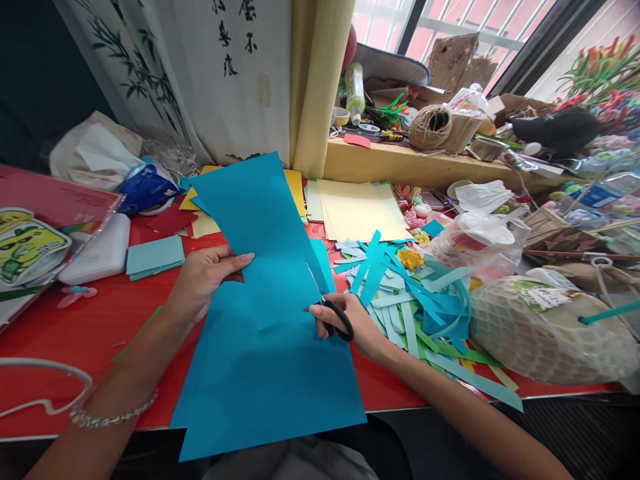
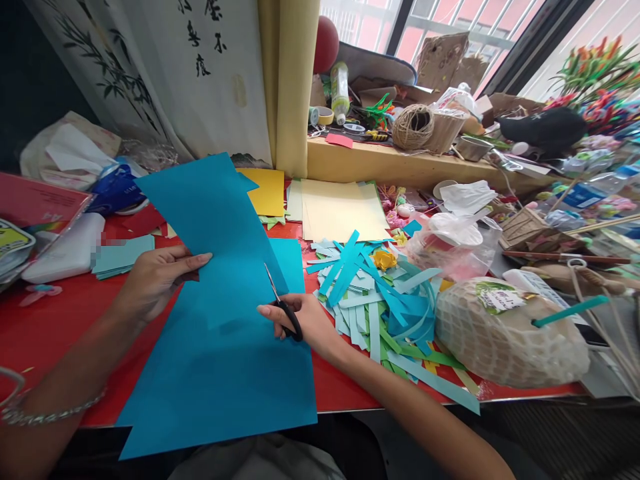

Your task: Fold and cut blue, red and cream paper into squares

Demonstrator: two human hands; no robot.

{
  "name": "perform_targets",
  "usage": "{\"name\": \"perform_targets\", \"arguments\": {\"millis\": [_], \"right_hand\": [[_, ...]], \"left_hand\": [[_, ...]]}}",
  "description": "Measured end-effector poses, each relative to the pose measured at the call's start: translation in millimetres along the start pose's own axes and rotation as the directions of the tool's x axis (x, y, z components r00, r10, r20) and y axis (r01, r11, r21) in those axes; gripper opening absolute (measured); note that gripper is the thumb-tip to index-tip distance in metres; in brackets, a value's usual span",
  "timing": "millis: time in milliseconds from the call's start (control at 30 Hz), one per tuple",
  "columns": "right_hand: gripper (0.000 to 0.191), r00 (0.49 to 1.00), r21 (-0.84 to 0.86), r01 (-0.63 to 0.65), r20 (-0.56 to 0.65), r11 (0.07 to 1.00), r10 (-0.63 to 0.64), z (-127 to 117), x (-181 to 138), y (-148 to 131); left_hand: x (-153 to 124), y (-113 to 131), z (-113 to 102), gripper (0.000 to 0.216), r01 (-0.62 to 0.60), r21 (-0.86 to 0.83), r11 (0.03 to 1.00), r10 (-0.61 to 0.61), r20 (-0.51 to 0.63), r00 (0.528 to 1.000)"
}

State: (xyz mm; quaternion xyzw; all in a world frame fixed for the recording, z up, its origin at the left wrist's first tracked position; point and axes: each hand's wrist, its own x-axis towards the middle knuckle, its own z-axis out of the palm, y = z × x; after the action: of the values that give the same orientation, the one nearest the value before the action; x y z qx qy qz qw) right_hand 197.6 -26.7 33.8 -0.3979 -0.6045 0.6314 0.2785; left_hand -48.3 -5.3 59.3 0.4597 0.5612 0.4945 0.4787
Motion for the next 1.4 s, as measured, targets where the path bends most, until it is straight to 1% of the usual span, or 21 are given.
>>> {"name": "perform_targets", "arguments": {"millis": [100, 267, 433, 633, 833, 1000, 1400], "right_hand": [[0.04, 1.0, -0.001, 0.003, 0.003, 1.0, -0.003, -1.1, 0.0, -1.0], [0.036, 1.0, 0.05, -0.005, 0.011, 0.999, 0.004, -1.1, 0.9, -5.6], [0.039, 1.0, 0.015, -0.016, 0.01, 1.0, 0.016, -2.7, 1.8, -5.3], [0.042, 0.999, 0.0, -0.041, -0.027, 0.999, 0.041, -3.6, 2.6, -6.5], [0.04, 0.999, 0.003, -0.014, -0.039, 1.0, 0.014, -1.8, 1.2, -6.3], [0.041, 0.999, -0.003, -0.009, -0.05, 1.0, 0.009, -0.3, 1.8, -4.6], [0.041, 0.999, 0.0, -0.002, -0.055, 1.0, 0.002, -0.4, 2.8, 0.7]], "left_hand": [[0.2, 0.8, -0.5, 0.018, 0.001, 0.003, 1.0, -0.001, -0.002, 1.0], [0.7, 2.2, -0.6, 0.021, 0.013, 0.002, 1.0, -0.013, -0.013, 1.0], [0.8, -0.5, 1.6, 0.017, -0.002, 0.015, 1.0, 0.001, 0.017, 1.0], [-2.5, -0.6, 4.7, 0.016, -0.013, 0.054, 0.998, 0.01, 0.053, 0.999], [-2.9, -0.6, 6.4, 0.018, -0.017, 0.065, 0.998, 0.014, 0.043, 0.999], [-2.6, -1.4, 7.0, 0.019, -0.01, 0.081, 0.997, 0.008, 0.024, 1.0], [-2.5, 0.1, 8.3, 0.019, 0.001, 0.076, 0.997, -0.003, 0.023, 1.0]]}}
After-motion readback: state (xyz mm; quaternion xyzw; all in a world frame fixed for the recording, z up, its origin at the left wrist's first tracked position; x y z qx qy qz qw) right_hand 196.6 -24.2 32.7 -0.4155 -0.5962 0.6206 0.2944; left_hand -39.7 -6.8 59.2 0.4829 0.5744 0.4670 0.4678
